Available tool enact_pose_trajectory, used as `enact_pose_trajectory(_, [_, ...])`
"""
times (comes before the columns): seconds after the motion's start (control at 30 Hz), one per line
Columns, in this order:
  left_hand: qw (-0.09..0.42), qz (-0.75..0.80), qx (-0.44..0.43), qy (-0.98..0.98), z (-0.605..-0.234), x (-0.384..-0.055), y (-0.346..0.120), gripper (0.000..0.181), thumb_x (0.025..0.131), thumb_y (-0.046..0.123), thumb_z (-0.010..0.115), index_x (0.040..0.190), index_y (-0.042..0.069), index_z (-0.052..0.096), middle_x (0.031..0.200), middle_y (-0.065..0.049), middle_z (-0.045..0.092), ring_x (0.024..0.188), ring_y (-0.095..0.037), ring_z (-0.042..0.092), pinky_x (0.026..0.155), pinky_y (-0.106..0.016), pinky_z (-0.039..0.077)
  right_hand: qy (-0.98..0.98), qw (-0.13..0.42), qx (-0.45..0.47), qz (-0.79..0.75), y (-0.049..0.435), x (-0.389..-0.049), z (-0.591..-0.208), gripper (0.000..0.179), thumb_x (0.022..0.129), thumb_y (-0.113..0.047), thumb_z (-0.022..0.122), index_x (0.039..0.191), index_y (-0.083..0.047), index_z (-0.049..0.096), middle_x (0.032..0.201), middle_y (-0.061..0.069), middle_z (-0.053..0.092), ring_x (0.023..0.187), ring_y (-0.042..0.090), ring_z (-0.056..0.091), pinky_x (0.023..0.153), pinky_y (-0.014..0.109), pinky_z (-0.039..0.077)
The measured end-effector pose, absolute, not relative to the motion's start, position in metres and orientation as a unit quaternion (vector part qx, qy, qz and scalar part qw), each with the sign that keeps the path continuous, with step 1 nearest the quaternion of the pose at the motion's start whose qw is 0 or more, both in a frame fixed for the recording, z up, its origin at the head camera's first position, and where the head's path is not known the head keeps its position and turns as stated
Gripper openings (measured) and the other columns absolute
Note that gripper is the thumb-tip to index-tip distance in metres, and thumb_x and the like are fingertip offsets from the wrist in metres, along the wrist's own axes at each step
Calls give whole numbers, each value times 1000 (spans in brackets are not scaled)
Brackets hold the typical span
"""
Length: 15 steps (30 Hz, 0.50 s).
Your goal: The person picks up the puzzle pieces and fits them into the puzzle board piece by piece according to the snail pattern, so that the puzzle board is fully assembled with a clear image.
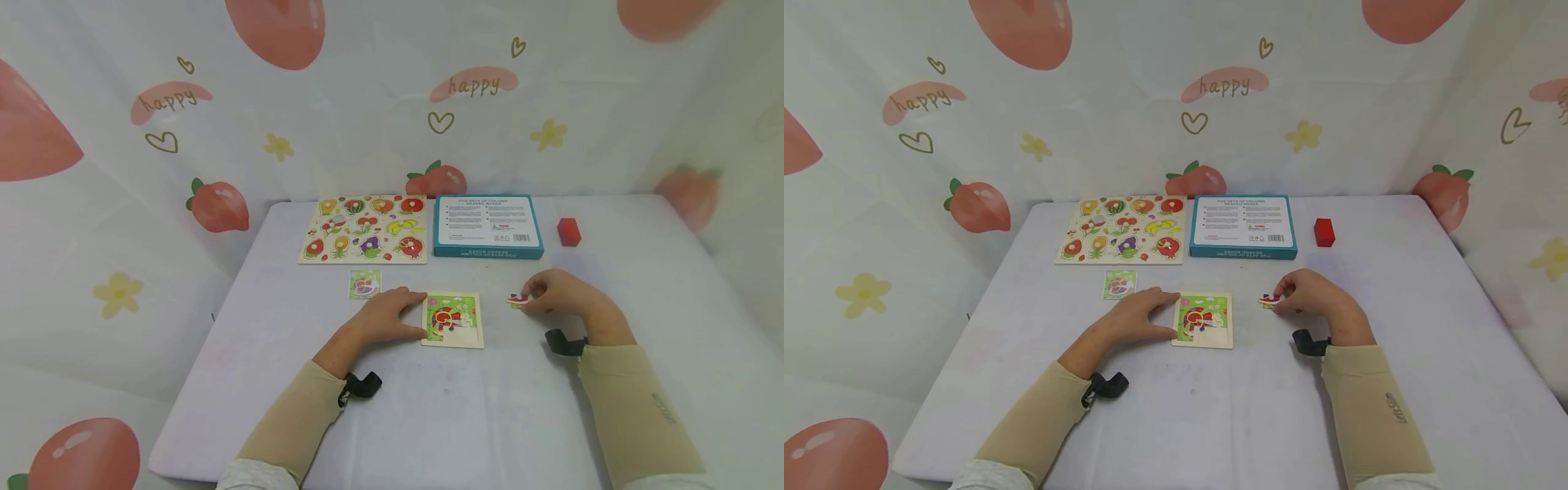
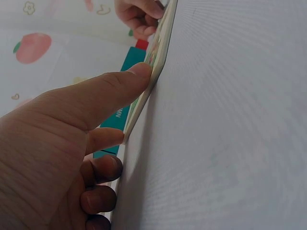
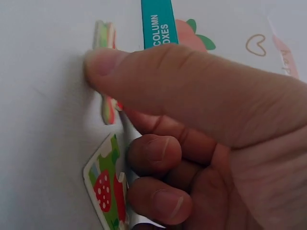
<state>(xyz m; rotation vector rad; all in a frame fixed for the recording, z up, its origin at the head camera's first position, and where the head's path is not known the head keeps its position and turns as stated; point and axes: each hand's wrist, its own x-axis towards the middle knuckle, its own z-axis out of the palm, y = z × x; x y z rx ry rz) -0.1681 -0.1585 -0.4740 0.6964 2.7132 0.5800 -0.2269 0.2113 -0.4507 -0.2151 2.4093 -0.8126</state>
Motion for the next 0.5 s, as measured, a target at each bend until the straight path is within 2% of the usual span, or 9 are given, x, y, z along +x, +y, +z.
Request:
enact_pose_trajectory(0.1, [135,203,243,939,-474,-168,-158,80,86,56,77,152,19,52,112,2,59,97,-14,52,88,-34,47,908,281,-76,-301,209,-226,-450,38,86,-27,83,113,-5,68,88,9,60,82,24,57,70,33,49])
enact_pose_trajectory(0.23, [131,208,247,938,-475,-167,-158,79,85,55,77,152,19,53,95,2,52,87,-14,48,74,-33,42,911,264,-66,-309,208,-225,-445,39,88,-27,80,115,-4,64,92,11,62,76,24,59,67,34,51])
enact_pose_trajectory(0.33, [130,207,246,938,-475,-167,-158,78,86,54,78,151,20,53,94,4,50,87,-13,47,74,-31,41,913,244,-64,-321,208,-223,-440,38,89,-26,78,116,-4,62,99,13,62,76,25,59,66,35,52])
enact_pose_trajectory(0.5, [130,205,245,939,-475,-167,-158,78,86,54,77,152,20,52,95,3,51,88,-13,48,75,-32,41,922,203,-70,-322,207,-221,-430,40,89,-27,77,119,-5,63,104,13,60,87,27,57,66,34,51])
